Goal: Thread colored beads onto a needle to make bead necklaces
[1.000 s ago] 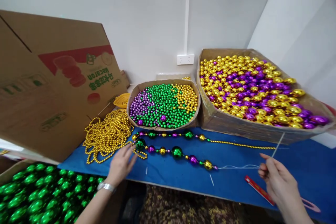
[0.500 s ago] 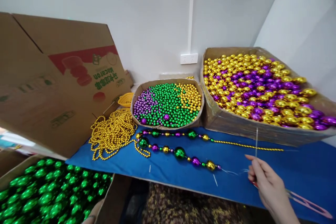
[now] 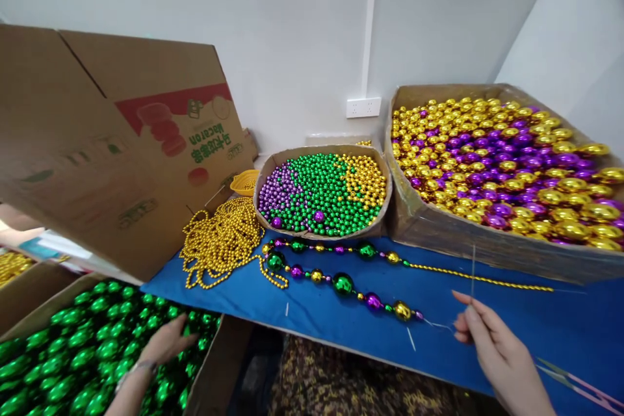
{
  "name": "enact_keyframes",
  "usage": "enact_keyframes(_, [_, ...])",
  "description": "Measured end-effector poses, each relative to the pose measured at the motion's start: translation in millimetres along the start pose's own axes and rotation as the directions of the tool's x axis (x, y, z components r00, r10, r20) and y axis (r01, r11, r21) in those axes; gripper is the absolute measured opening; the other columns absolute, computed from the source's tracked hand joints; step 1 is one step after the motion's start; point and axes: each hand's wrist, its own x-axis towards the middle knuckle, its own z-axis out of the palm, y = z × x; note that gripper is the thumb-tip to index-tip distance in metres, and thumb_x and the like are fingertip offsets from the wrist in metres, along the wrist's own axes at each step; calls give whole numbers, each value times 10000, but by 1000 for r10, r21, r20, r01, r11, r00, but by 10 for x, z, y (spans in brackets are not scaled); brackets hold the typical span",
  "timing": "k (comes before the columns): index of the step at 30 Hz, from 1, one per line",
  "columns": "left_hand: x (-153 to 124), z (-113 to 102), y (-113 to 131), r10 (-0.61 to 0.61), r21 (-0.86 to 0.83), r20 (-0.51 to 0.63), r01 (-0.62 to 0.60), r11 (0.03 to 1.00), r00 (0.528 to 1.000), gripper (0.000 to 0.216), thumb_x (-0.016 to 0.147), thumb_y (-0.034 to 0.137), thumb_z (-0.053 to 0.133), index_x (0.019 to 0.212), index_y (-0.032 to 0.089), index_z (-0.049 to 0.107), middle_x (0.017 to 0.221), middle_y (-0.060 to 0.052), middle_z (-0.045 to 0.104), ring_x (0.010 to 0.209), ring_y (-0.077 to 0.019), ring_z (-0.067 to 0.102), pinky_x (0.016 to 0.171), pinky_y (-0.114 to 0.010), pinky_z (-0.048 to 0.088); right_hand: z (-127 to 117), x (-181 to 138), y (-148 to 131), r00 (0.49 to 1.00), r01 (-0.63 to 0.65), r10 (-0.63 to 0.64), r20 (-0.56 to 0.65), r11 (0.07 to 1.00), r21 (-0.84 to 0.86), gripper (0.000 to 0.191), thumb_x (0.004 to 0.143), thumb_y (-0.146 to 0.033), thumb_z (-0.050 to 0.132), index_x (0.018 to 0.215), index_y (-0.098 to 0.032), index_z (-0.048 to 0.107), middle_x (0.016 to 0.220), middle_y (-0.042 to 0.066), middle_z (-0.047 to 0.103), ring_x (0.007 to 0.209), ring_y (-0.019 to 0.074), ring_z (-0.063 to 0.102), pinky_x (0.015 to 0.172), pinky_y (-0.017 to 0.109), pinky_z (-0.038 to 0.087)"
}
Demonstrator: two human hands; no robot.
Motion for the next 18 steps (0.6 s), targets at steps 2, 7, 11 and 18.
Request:
enact_keyframes(2, [90, -383, 50, 22, -4, -88, -23, 1000, 996, 448, 716, 484, 500, 1013, 160, 590, 876, -90, 697, 847, -276, 656, 720, -306, 469, 28, -23, -18, 999, 44, -43, 18, 998, -52, 521, 848, -567, 418, 1176, -187, 557, 731, 18, 593, 611, 135, 596, 599, 215, 511])
enact_keyframes(7, [6, -1112, 711, 86, -141, -318, -137, 980, 944, 612, 754, 589, 483, 1195, 164, 496, 1016, -86, 654, 815, -252, 628, 736, -322, 469, 150, -131, 41, 980, 199, -193, 51, 966, -166, 479, 875, -521, 393, 1179, -194, 566, 655, -1, 577, 577, 119, 588, 547, 171, 475])
enact_keyframes(11, [-244, -1127, 1316, 432, -517, -156, -446, 730, 888, 538, 790, 489, 529, 1239, 197, 482, 1138, -60, 611, 958, -224, 581, 821, -306, 463, 234, -243, 193, 980, 190, -176, 94, 967, -167, 482, 875, -522, 393, 1183, -197, 570, 675, 10, 605, 583, 123, 613, 534, 159, 480])
enact_keyframes(18, [-483, -600, 2024, 831, -646, 146, -585, 491, 536, 517, 712, 392, 655, 1189, 223, 551, 1061, -30, 634, 883, -178, 584, 746, -246, 476, 301, -335, 512, 997, 62, -54, 49, 979, -192, 482, 845, -559, 420, 1144, -226, 598, 680, 3, 624, 578, 129, 630, 523, 155, 473])
